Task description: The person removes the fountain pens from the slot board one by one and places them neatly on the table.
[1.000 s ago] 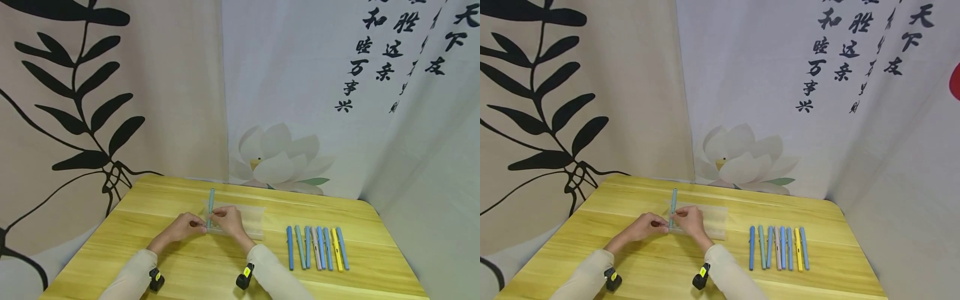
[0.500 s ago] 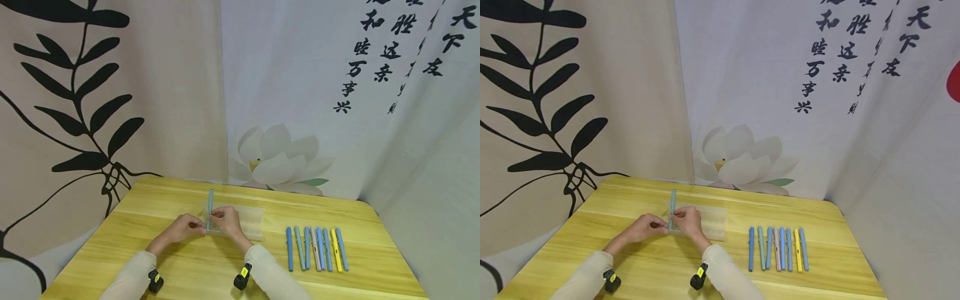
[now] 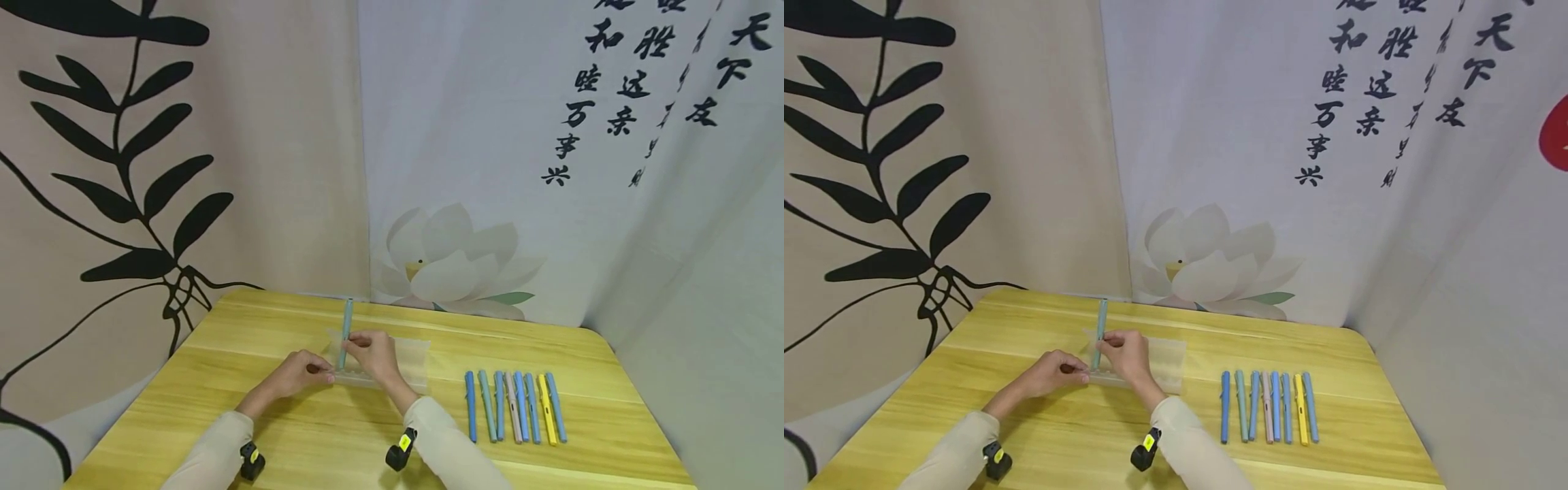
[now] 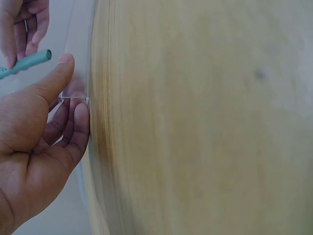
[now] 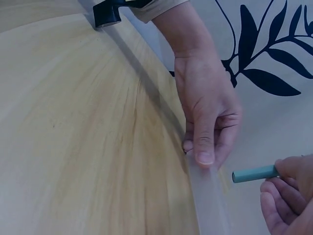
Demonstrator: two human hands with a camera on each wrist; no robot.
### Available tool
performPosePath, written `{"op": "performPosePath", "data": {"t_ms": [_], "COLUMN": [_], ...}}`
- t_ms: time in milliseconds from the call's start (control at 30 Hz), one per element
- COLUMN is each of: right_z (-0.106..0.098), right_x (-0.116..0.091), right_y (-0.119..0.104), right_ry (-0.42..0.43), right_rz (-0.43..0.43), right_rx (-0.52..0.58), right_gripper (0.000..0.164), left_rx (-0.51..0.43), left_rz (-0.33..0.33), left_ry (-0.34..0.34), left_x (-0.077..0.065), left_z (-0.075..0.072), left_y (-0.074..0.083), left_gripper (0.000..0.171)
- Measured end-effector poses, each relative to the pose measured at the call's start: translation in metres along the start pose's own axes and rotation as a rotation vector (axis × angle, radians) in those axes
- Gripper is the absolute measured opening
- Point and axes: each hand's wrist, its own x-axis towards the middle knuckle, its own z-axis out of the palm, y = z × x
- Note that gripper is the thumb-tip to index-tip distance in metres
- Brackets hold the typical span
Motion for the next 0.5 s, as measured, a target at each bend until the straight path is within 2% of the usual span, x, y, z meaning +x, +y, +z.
{"op": "performPosePath", "data": {"t_ms": [500], "right_z": [-0.045], "right_x": [-0.012], "right_y": [-0.005], "right_ry": [0.02], "right_rz": [0.002], "right_rx": [-0.024], "right_gripper": [0.024], "left_rx": [-0.011], "left_rz": [0.014], "left_ry": [0.005], "left_x": [0.0], "left_z": [0.001], "left_y": [-0.001], "left_gripper": [0.018]}}
